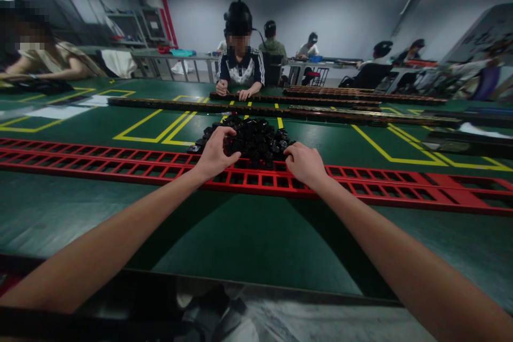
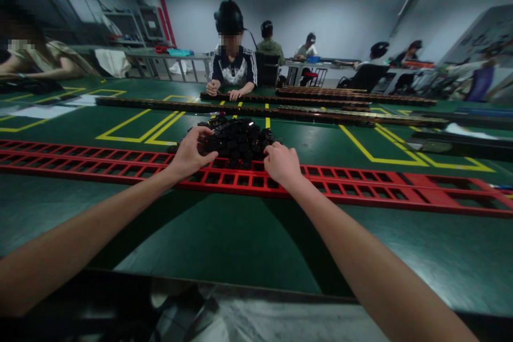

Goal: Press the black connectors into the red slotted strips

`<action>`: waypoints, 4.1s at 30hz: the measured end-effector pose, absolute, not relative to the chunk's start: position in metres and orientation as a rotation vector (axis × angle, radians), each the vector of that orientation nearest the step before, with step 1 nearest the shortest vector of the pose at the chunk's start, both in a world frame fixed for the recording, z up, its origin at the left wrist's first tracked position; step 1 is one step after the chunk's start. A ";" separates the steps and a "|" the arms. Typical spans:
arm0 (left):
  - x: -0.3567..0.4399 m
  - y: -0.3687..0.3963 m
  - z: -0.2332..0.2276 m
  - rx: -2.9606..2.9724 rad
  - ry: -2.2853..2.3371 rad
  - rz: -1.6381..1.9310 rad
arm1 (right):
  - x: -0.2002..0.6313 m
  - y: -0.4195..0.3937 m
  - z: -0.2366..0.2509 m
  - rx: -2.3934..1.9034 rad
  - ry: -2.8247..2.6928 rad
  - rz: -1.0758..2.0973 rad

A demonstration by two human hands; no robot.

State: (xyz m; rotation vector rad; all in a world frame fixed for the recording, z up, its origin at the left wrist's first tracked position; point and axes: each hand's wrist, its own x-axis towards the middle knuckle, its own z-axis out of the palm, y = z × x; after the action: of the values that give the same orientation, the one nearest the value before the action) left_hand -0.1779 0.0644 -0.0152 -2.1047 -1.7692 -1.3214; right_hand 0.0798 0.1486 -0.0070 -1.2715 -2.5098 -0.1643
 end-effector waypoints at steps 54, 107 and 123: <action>-0.183 0.071 -0.023 -2.719 -1.427 -0.618 | 0.079 0.149 -0.008 -1.254 -2.506 -0.172; -0.186 0.073 -0.024 -2.681 -1.537 -0.677 | 0.081 0.155 -0.011 -1.191 -2.448 0.034; -0.183 0.071 -0.024 -2.668 -1.556 -0.689 | 0.085 0.173 -0.016 -1.211 -2.303 0.239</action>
State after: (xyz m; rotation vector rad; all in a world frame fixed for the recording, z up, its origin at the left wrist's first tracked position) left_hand -0.1831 0.0711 -0.0236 -2.6679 -1.5560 -0.6892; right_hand 0.0848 0.1728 -0.0162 -1.2112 -2.3025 0.2390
